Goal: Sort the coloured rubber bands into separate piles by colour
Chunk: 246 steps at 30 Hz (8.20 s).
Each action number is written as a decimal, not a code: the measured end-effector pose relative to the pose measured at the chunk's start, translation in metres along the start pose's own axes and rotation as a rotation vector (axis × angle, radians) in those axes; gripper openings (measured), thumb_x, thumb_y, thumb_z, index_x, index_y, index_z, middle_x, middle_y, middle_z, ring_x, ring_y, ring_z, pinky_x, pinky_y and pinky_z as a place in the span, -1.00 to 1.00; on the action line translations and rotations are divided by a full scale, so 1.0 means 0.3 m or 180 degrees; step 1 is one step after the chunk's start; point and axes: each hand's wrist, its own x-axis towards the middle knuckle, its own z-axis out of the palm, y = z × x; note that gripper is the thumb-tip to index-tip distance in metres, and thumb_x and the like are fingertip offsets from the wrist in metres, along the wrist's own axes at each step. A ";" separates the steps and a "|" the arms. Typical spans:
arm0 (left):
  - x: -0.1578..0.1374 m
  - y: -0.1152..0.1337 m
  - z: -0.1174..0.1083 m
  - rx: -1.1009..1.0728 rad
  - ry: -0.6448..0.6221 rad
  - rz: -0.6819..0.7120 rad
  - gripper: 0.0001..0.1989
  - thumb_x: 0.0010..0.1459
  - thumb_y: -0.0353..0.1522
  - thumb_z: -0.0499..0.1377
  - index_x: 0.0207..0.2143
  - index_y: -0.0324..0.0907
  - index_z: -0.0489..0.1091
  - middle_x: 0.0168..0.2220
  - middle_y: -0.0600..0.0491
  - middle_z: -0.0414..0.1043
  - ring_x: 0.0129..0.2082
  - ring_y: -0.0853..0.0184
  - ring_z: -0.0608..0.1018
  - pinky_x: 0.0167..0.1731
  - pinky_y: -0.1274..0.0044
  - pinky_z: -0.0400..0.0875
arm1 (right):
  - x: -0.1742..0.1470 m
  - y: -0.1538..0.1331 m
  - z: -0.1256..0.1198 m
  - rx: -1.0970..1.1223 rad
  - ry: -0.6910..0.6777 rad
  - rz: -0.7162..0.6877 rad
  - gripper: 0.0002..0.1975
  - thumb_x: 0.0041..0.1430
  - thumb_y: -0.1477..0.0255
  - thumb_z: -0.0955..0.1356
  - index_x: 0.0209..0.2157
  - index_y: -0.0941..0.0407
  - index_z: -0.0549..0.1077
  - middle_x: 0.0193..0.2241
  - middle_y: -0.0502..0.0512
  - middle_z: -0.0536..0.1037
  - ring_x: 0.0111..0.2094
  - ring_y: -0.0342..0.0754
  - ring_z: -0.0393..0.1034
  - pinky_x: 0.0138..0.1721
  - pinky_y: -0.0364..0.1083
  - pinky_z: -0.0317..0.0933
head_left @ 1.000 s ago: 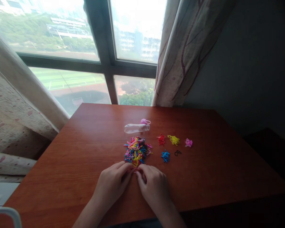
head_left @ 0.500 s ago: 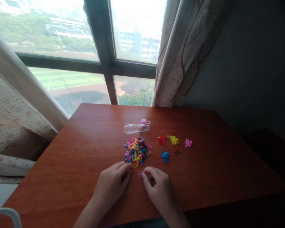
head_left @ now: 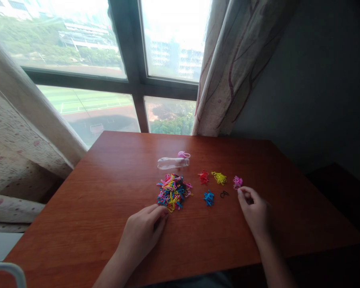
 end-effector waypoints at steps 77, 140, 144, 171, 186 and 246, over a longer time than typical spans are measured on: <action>0.144 0.158 0.002 0.0252 0.0027 0.0203 -0.82 0.29 -0.36 0.02 -0.31 -0.08 0.40 -0.34 0.09 0.53 -0.41 0.35 0.53 -0.47 0.57 0.20 | -0.219 -0.316 0.075 0.0283 -0.1338 -0.1071 -0.82 0.30 0.51 0.23 -0.31 0.07 0.43 -0.44 0.02 0.52 -0.40 -0.05 0.40 -0.34 -0.13 0.12; 0.036 -0.002 0.018 -0.0519 0.0684 -0.0007 -0.83 0.16 -0.41 0.09 -0.26 -0.10 0.47 -0.29 0.08 0.59 -0.33 0.31 0.61 -0.34 0.55 0.47 | -0.243 -0.528 0.195 0.0185 -0.1530 -0.0821 -0.87 0.19 0.50 0.41 -0.42 0.06 0.41 -0.45 -0.05 0.54 -0.38 -0.09 0.41 -0.37 -0.15 0.02; 0.033 -0.005 0.021 -0.0516 0.0652 0.0015 -0.84 0.18 -0.40 0.10 -0.25 -0.09 0.47 -0.27 0.08 0.59 -0.31 0.31 0.62 -0.32 0.55 0.47 | -0.237 -0.535 0.200 0.0125 -0.1481 -0.0806 -0.90 0.19 0.49 0.41 -0.40 0.06 0.42 -0.46 -0.04 0.55 -0.39 -0.08 0.42 -0.37 -0.15 0.04; 0.031 0.012 0.003 -0.0398 0.0915 -0.0235 -0.83 0.20 -0.36 0.08 -0.28 -0.10 0.48 -0.33 0.08 0.59 -0.44 0.35 0.59 -0.37 0.57 0.48 | -0.234 -0.532 0.174 0.0450 -0.1636 -0.0791 -0.94 0.22 0.49 0.36 -0.34 0.05 0.44 -0.45 -0.04 0.55 -0.40 -0.09 0.41 -0.37 -0.15 0.05; 0.016 0.001 0.010 -0.0335 0.0828 -0.0166 -0.83 0.21 -0.36 0.08 -0.25 -0.10 0.48 -0.29 0.07 0.60 -0.34 0.31 0.62 -0.33 0.56 0.47 | -0.248 -0.526 0.164 0.0833 -0.1713 -0.1084 -0.87 0.25 0.49 0.30 -0.34 0.05 0.47 -0.41 0.00 0.57 -0.35 -0.09 0.44 -0.29 -0.18 0.18; 0.031 0.031 0.027 0.0508 0.0471 -0.0123 -0.84 0.29 -0.33 0.06 -0.22 -0.05 0.44 -0.28 0.12 0.58 -0.33 0.28 0.61 -0.44 0.54 0.31 | -0.205 -0.386 0.126 0.0912 -0.1327 -0.0842 -0.86 0.26 0.50 0.27 -0.33 0.07 0.45 -0.46 0.01 0.54 -0.42 -0.08 0.43 -0.35 -0.16 0.16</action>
